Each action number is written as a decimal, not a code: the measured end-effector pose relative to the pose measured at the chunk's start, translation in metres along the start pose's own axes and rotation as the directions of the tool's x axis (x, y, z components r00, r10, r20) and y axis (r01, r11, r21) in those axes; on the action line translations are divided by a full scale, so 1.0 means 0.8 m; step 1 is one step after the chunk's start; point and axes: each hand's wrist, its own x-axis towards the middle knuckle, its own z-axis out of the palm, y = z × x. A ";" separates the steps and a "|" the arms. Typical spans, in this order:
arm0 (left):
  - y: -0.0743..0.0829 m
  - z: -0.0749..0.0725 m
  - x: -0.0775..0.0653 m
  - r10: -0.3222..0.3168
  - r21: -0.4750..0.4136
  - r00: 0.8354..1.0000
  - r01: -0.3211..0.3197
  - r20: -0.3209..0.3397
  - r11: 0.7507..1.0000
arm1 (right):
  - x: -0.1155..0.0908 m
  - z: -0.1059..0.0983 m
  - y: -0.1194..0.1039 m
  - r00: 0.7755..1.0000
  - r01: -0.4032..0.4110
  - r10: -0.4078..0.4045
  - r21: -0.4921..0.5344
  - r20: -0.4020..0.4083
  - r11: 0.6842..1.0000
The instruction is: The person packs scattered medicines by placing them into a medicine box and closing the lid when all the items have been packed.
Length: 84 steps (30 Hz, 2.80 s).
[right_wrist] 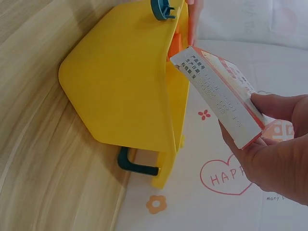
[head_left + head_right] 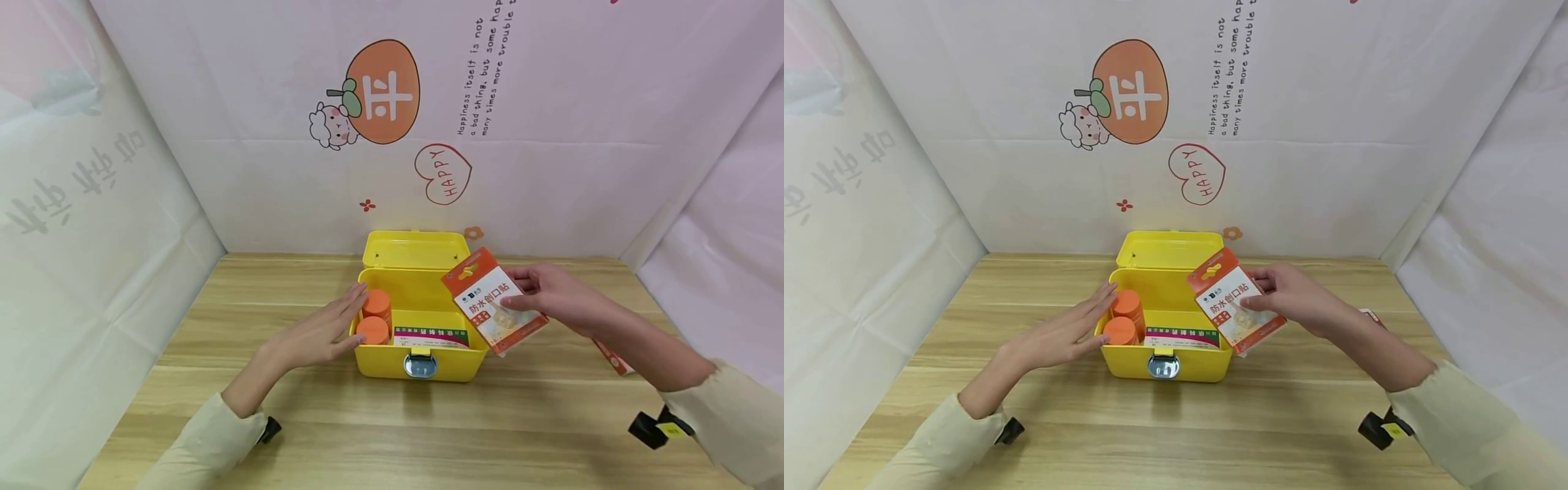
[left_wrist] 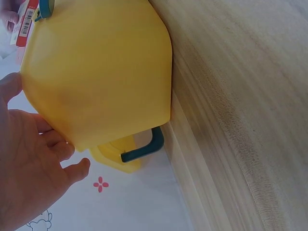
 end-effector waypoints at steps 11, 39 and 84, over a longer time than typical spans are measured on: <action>0.000 0.000 -0.001 0.013 0.001 1.000 -0.013 -0.012 1.000 | 0.009 0.005 -0.018 1.000 0.005 -0.005 -0.010 0.010 1.000; -0.001 -0.001 0.000 -0.008 -0.005 1.000 0.008 0.001 1.000 | 0.036 0.018 -0.035 0.997 0.053 -0.052 -0.009 0.062 0.999; -0.001 -0.002 0.003 -0.042 -0.003 0.999 0.042 0.031 0.999 | 0.091 0.021 -0.049 0.995 0.065 -0.043 -0.257 0.092 0.964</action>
